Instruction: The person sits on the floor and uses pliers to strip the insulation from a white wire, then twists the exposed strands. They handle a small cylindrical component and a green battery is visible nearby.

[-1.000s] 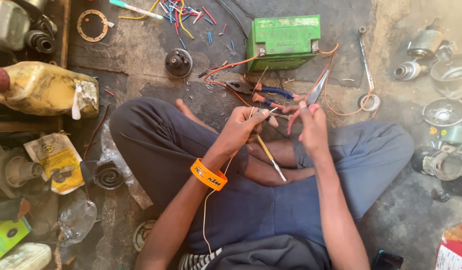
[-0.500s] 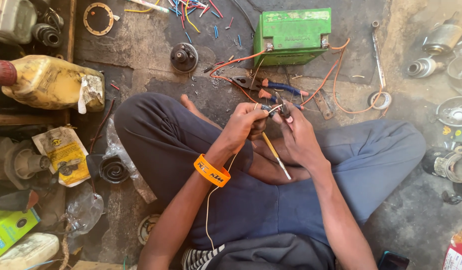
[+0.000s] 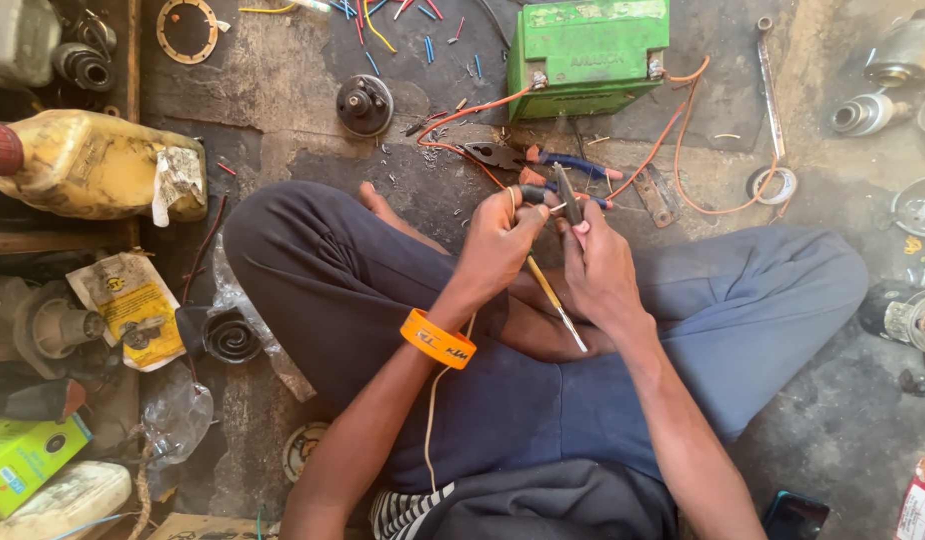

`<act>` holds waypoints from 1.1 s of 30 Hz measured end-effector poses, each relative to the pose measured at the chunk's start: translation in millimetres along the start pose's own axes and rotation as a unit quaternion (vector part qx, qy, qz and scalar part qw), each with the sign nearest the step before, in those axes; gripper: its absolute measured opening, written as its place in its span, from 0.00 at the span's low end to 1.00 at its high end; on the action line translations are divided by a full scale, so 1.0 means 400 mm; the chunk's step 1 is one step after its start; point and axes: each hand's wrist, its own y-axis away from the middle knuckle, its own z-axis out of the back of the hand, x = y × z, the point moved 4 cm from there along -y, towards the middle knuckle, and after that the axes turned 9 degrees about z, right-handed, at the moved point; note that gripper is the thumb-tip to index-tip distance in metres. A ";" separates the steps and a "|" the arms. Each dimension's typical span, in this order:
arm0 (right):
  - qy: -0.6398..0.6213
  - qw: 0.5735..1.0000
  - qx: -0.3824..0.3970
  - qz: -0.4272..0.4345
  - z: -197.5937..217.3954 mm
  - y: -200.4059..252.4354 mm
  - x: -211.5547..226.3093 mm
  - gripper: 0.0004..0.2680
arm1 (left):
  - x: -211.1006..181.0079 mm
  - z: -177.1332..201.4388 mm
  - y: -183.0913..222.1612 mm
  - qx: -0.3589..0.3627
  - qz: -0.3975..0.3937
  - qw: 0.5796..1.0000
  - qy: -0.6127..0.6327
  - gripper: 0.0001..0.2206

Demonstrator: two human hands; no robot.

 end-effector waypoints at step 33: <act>-0.306 0.945 0.032 -0.112 -0.054 -0.013 -0.054 0.02 | -0.058 0.023 -0.022 0.033 -0.070 0.962 0.263 0.19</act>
